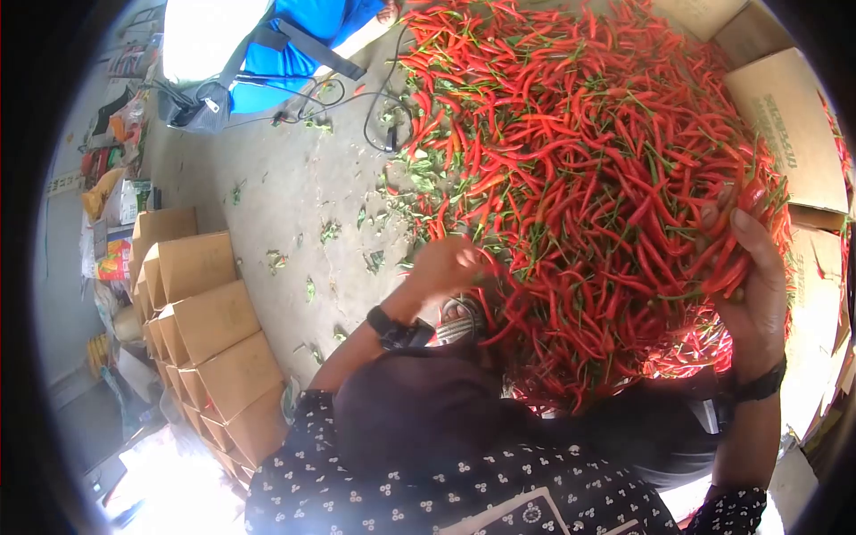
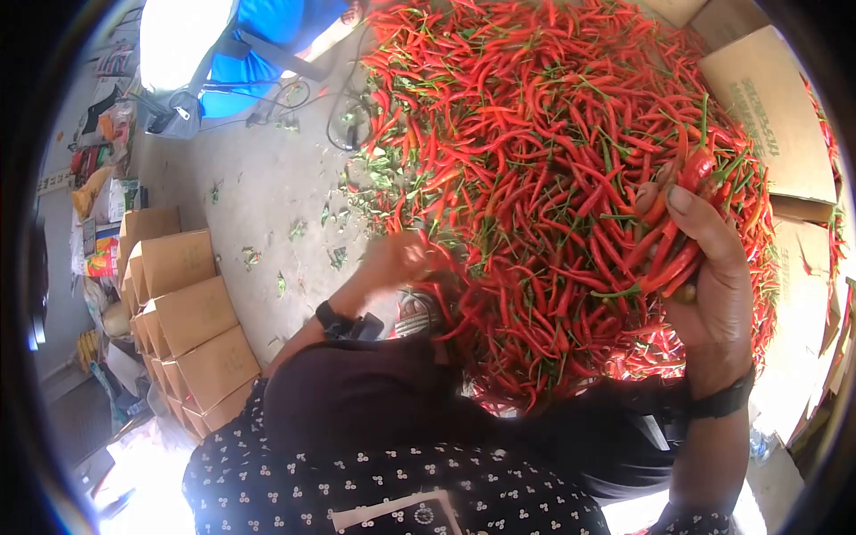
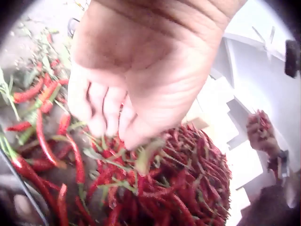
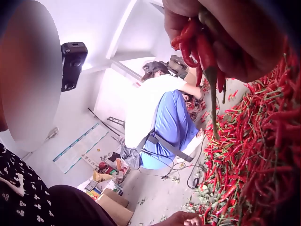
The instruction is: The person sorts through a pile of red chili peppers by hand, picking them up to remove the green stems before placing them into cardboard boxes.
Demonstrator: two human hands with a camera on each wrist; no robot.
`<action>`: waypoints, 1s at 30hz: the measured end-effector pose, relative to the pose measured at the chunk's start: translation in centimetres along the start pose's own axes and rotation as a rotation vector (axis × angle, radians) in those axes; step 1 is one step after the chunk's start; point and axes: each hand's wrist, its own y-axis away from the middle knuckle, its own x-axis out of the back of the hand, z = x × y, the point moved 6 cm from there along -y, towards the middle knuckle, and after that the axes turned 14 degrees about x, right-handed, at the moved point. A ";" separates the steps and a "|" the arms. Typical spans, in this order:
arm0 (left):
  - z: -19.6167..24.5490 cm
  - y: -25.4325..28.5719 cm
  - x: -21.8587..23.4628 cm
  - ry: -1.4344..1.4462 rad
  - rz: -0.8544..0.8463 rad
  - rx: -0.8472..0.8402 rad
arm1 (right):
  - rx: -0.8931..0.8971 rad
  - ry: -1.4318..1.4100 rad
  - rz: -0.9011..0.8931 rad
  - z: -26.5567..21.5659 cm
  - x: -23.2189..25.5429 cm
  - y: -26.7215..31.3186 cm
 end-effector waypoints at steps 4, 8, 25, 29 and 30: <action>-3.4 -1.1 -0.6 -0.362 0.153 0.187 | 0.009 0.026 -0.037 0.1 -0.3 -0.6; -1.7 -1.4 -4.0 -0.398 0.247 0.055 | -0.002 0.025 -0.071 0.7 -0.4 -1.1; -4.8 -2.4 2.4 0.071 0.405 0.165 | -0.004 0.057 -0.072 0.8 -0.5 -1.0; -6.2 -4.6 1.3 -0.156 0.454 0.159 | 0.014 0.090 -0.017 0.4 -1.2 -0.5; -6.0 -4.6 1.5 -0.201 0.495 0.164 | 0.020 0.088 0.014 0.3 -1.3 -0.2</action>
